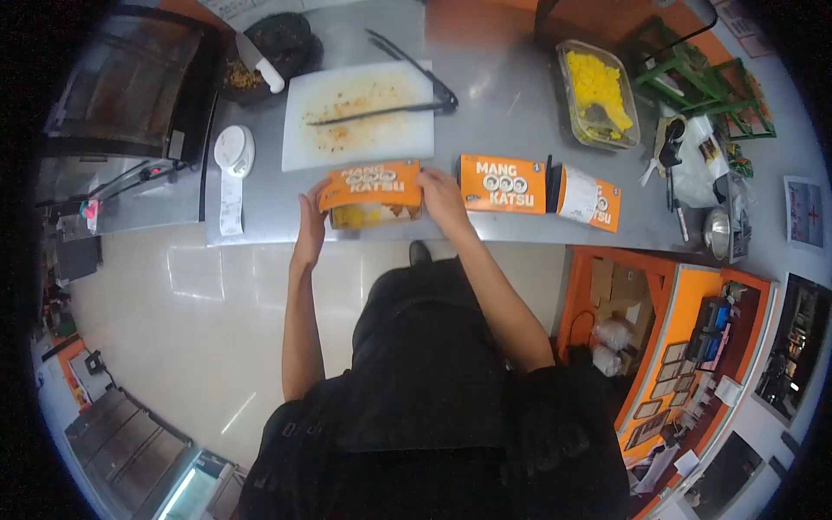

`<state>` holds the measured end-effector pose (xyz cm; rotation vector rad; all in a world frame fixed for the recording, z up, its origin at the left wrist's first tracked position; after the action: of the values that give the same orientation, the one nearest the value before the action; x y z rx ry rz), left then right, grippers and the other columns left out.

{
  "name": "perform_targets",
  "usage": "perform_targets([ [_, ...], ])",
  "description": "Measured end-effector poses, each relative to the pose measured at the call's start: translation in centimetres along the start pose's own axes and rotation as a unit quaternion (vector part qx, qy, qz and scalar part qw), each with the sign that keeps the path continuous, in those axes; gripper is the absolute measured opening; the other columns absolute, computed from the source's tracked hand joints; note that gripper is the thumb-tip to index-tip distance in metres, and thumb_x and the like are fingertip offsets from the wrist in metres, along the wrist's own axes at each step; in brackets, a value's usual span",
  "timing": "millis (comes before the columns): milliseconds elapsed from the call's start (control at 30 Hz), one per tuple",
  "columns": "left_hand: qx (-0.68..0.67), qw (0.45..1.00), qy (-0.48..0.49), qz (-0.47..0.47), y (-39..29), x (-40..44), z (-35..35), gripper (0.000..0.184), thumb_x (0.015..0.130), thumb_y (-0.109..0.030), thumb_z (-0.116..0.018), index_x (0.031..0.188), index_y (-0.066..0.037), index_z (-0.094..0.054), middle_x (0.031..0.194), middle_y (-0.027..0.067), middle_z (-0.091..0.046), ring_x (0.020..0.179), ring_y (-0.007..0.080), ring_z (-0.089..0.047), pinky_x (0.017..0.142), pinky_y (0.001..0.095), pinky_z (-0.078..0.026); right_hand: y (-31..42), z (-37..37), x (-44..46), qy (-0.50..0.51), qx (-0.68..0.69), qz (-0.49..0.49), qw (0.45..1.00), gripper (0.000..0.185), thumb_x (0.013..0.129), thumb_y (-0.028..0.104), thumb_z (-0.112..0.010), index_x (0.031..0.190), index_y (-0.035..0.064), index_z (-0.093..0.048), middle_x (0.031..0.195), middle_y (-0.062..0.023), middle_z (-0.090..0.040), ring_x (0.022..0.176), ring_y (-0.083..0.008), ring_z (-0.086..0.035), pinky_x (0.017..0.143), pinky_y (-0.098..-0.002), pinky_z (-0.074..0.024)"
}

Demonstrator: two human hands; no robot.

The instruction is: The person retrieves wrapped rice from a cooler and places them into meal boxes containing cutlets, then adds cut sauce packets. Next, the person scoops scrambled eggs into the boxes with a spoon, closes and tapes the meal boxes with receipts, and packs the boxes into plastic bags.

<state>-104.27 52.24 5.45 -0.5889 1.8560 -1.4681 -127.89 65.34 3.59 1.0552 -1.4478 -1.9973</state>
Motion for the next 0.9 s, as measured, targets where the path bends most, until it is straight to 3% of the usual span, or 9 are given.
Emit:
perform_targets([
  [100,0.036,0.999,-0.029,0.004,1.2,0.6,0.6,0.056,0.111,-0.036,-0.035,0.153,0.0,-0.038,0.157,0.0151,-0.041,0.148,0.0259,-0.033,0.124,0.0365,-0.019,-2.6,0.1,1.0,-0.013,0.013,0.002,1.0,0.038,0.093,0.026,-0.054,0.104,-0.0066,-0.068,0.093,-0.0212,-0.072,0.087,-0.0304,-0.067,0.081,-0.039,-0.05],
  [167,0.054,0.998,-0.042,0.0,-0.2,0.2,-0.1,0.054,0.106,-0.026,-0.041,0.154,0.0,-0.04,0.158,0.014,-0.042,0.148,0.0252,-0.034,0.124,0.036,-0.021,1.0,-0.4,-0.2,0.044,-0.106,0.025,0.993,0.039,0.093,0.019,-0.054,0.119,-0.0076,-0.069,0.11,-0.0227,-0.074,0.094,-0.0345,-0.072,0.089,-0.041,-0.056],
  [300,0.016,0.998,-0.054,-0.021,2.5,0.4,0.8,0.063,0.1,-0.018,-0.045,0.157,0.003,-0.033,0.162,0.0158,-0.038,0.15,0.0264,-0.035,0.124,0.0376,-0.025,-1.5,-1.7,0.7,-0.037,-0.091,0.056,0.994,0.036,0.095,0.018,-0.049,0.118,-0.0006,-0.07,0.102,-0.0295,-0.071,0.096,-0.0419,-0.07,0.089,-0.0499,-0.0531],
  [400,0.021,0.996,-0.073,-0.042,4.2,1.3,2.0,0.065,0.096,-0.014,-0.048,0.157,0.003,-0.034,0.163,0.0159,-0.036,0.149,0.0266,-0.036,0.124,0.0389,-0.024,0.5,-1.7,-0.3,0.018,-0.108,-0.08,0.991,0.032,0.1,0.019,-0.047,0.12,0.0086,-0.071,0.091,-0.0239,-0.073,0.083,-0.0354,-0.073,0.069,-0.0447,-0.0575],
  [467,0.057,0.995,-0.086,-0.006,4.5,1.0,2.0,0.062,0.097,-0.011,-0.046,0.156,0.002,-0.037,0.162,0.0166,-0.039,0.148,0.0264,-0.039,0.122,0.0387,-0.029,-2.6,-3.3,0.5,0.011,-0.049,0.011,0.999,0.032,0.099,0.016,-0.049,0.124,0.0114,-0.069,0.093,-0.025,-0.073,0.085,-0.0385,-0.073,0.071,-0.0453,-0.0577],
  [600,0.103,0.99,-0.092,-0.013,3.5,0.2,1.4,0.062,0.098,-0.014,-0.045,0.157,-0.001,-0.037,0.162,0.014,-0.04,0.145,0.0259,-0.042,0.119,0.041,-0.033,1.5,-2.3,-2.7,-0.026,-0.127,0.088,0.988,0.045,0.093,0.007,-0.054,0.137,-0.0013,-0.055,0.107,-0.0289,-0.071,0.104,-0.0436,-0.068,0.087,-0.0486,-0.0551],
  [733,0.043,0.997,-0.066,0.011,7.1,4.0,5.0,0.059,0.106,-0.026,-0.041,0.159,-0.001,-0.033,0.162,0.0157,-0.037,0.149,0.0287,-0.036,0.12,0.042,-0.03,-2.9,-5.5,1.2,-0.09,-0.175,0.165,0.966,0.052,0.102,0.018,-0.049,0.15,-0.0004,-0.041,0.145,-0.0286,-0.049,0.137,-0.0417,-0.046,0.113,-0.0488,-0.0383],
  [800,0.174,0.984,-0.035,-0.016,5.8,4.2,3.5,0.064,0.109,-0.039,-0.038,0.159,0.002,-0.03,0.163,0.0167,-0.034,0.15,0.0301,-0.032,0.122,0.0438,-0.026,-3.0,-6.8,2.1,-0.043,-0.194,0.138,0.97,0.057,0.106,0.028,-0.048,0.156,0.0027,-0.034,0.159,-0.0248,-0.037,0.149,-0.0395,-0.033,0.119,-0.0485,-0.0306],
  [900,0.234,0.97,-0.043,-0.055,9.6,7.3,5.5,0.071,0.109,-0.052,-0.033,0.16,-0.001,-0.028,0.164,0.0193,-0.03,0.15,0.0303,-0.032,0.122,0.0473,-0.028,-0.6,-5.7,0.6,-0.062,-0.249,0.11,0.96,0.058,0.105,0.031,-0.05,0.155,0.0044,-0.036,0.152,-0.0243,-0.043,0.141,-0.0397,-0.041,0.115,-0.0489,-0.0356],
])
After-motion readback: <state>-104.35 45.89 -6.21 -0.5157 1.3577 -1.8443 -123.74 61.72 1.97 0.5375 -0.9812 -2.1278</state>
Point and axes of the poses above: each hand's wrist, its own x-axis towards the middle knuckle, its own z-axis out of the back of the hand, y = z × x, the point moved 8 cm from there along x, towards the middle knuckle
